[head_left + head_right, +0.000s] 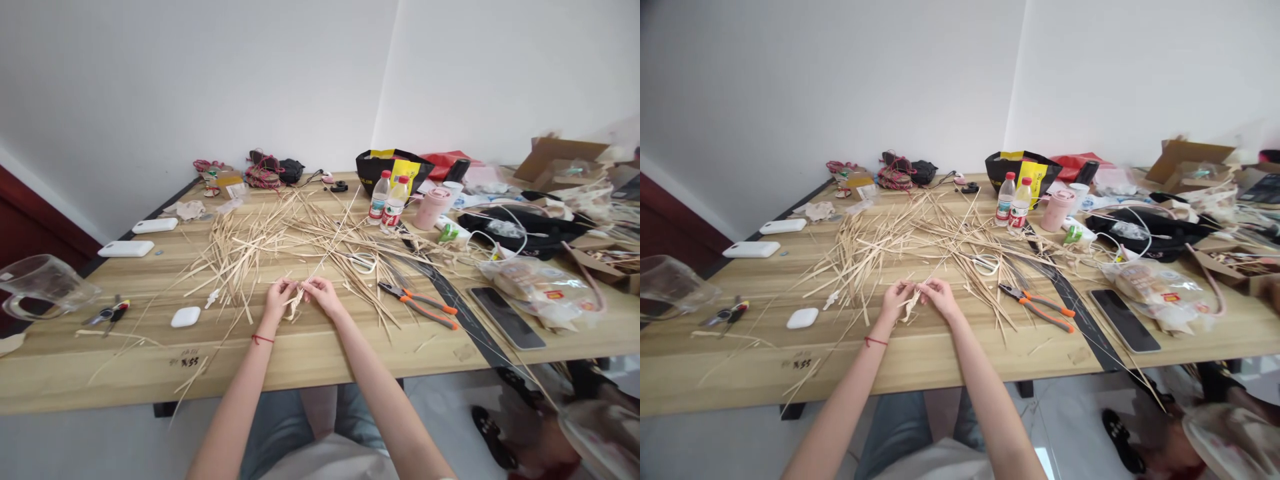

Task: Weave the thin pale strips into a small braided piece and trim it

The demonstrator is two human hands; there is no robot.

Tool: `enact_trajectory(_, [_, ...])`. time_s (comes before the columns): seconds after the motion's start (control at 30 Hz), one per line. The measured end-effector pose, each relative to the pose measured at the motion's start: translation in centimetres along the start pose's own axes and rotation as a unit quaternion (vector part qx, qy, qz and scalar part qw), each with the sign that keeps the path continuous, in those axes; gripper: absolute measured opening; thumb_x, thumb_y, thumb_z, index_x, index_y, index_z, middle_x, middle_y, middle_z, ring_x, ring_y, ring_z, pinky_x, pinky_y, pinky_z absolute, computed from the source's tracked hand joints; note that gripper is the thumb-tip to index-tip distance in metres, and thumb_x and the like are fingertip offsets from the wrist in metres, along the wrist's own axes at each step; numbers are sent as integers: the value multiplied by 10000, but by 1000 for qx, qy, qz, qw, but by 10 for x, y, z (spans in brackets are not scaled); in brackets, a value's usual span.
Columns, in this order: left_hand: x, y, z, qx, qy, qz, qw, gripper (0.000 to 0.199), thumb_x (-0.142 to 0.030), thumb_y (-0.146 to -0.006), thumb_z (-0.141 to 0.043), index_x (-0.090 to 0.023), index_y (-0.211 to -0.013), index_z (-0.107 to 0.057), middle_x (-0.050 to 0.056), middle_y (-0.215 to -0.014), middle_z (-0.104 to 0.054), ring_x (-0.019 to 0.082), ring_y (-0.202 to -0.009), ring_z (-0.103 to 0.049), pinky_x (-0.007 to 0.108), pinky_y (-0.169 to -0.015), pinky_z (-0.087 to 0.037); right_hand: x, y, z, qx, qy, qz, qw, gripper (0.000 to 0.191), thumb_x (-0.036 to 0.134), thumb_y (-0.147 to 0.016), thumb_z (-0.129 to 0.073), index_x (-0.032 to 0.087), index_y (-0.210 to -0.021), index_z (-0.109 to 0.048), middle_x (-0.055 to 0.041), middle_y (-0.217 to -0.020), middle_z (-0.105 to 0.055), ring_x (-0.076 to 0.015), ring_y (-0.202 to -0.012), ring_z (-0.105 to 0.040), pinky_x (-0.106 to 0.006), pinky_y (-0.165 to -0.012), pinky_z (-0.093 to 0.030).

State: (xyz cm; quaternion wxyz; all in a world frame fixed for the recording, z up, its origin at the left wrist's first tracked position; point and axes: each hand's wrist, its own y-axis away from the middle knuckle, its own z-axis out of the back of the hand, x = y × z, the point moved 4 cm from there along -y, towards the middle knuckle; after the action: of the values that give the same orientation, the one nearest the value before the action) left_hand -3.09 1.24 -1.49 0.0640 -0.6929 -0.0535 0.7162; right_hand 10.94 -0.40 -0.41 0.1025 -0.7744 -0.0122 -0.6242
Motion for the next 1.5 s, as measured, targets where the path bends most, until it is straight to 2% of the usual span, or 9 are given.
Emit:
enact_trajectory(0.2, [-14, 4, 2, -15, 42, -50, 998, 223, -363, -700, -658, -152, -728, -591, 81, -854, -692, 191, -845, -633, 357, -824, -467, -7, -4, 18, -175, 33, 26, 984, 363, 532, -674, -615, 182, -631, -531, 26, -453, -524, -110, -422, -470, -232, -443, -387])
enact_trajectory(0.47, [-41, 15, -6, 71, -105, -180, 976, 135, -314, -725, -653, -190, -678, -676, 63, -813, -707, 198, -880, -601, 417, -889, -422, -11, -5, 26, -201, 12, 40, 979, 373, 518, -684, -610, 172, -582, -517, 26, -443, -521, -94, -382, -438, -226, -419, -345])
enact_trajectory(0.7, [-53, 30, -13, 79, -235, -266, 932, 93, -332, -723, -662, -247, -716, -698, 29, -767, -695, 183, -797, -598, 391, -793, -457, -11, -4, 27, -226, 31, 14, 974, 385, 539, -670, -608, 175, -587, -512, 23, -439, -514, -103, -390, -444, -229, -415, -342])
enact_trajectory(0.83, [-58, 30, -10, 65, -245, -261, 931, 168, -408, -731, -637, -256, -692, -697, 35, -808, -691, 201, -880, -574, 417, -867, -423, -11, -6, 28, -221, 47, 31, 974, 369, 523, -692, -589, 187, -582, -481, 47, -427, -454, -95, -401, -410, -222, -423, -320])
enact_trajectory(1.0, [-52, 23, 11, -11, -156, -175, 972, 623, -456, -918, -131, -211, -847, -699, 76, -1011, -660, 202, -1039, -548, 397, -966, -375, -15, -10, 30, -218, 72, 50, 972, 350, 495, -720, -561, 203, -578, -431, 68, -451, -381, -90, -435, -352, -214, -442, -295])
enact_trajectory(1.07, [-45, 21, 11, -11, -165, -153, 974, 550, -433, -921, -182, -199, -922, -679, 82, -1034, -653, 204, -1045, -554, 389, -969, -378, -17, -10, 29, -210, 87, 51, 972, 326, 478, -735, -546, 200, -596, -447, 64, -476, -397, -95, -455, -362, -215, -462, -310])
enact_trajectory(1.2, [-30, 21, -6, 58, -294, -172, 939, 348, -391, -837, -490, -223, -1129, -577, 79, -1182, -586, 214, -1130, -507, 395, -988, -366, -17, -10, 23, -172, 130, 64, 974, 271, 430, -775, -510, 179, -688, -565, -3, -640, -580, -144, -617, -512, -242, -613, -404])
enact_trajectory(1.33, [-17, 23, -17, 91, -382, -201, 898, 393, -359, -863, -447, -228, -1231, -491, 100, -1276, -518, 210, -1206, -446, 410, -1013, -335, -16, -9, 19, -148, 145, 65, 976, 297, 406, -803, -481, 174, -869, -654, -81, -911, -676, -217, -864, -588, -320, -806, -422])
enact_trajectory(1.5, [-2, 21, -22, 54, -465, -178, 866, 473, -440, -846, -444, -183, -1241, -492, 158, -1359, -425, 284, -1285, -343, 490, -1047, -234, -16, -7, 21, -151, 146, 53, 976, 331, 418, -799, -499, 167, -919, -679, -106, -954, -687, -243, -889, -600, -358, -841, -423])
